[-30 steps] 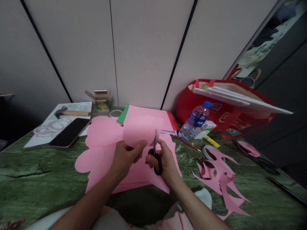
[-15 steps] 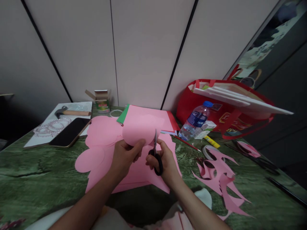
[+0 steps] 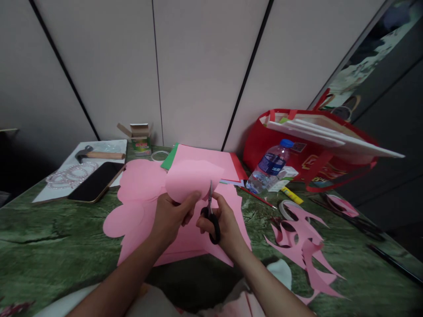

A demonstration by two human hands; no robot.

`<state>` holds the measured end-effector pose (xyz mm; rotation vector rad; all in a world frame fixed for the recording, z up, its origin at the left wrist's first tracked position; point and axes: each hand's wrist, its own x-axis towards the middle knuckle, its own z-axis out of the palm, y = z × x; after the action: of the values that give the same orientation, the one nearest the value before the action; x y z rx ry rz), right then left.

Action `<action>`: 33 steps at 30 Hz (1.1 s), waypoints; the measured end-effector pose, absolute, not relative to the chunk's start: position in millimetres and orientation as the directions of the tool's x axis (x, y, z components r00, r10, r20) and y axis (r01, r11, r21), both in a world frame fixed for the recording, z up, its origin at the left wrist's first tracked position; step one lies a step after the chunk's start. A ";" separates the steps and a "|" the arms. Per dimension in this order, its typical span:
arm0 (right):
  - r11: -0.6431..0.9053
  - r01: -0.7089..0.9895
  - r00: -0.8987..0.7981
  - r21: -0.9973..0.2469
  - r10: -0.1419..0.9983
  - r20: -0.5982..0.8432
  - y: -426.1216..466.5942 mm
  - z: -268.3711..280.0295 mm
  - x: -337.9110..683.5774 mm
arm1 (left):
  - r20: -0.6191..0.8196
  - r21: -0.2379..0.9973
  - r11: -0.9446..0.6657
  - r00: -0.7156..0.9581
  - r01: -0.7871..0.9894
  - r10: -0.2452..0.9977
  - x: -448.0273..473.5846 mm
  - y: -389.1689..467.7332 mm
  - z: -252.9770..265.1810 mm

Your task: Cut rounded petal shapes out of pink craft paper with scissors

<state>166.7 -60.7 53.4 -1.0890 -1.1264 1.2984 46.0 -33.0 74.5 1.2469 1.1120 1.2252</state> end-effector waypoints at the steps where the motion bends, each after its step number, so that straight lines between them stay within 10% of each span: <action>1: -0.001 -0.167 -0.035 -0.986 0.999 0.005 -60.3 53.1 166.8 | 0.036 0.999 -0.034 0.044 -0.035 0.998 46.3 -33.1 74.9; 33: 0.017 -0.179 0.013 -0.984 1.000 0.015 -58.7 55.2 169.6 | 0.010 1.000 -0.010 0.054 0.015 0.998 48.6 -33.6 75.7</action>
<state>169.6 -58.7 55.2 -1.0699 -1.0753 1.2687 48.6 -33.6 75.7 1.2526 1.1751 1.1694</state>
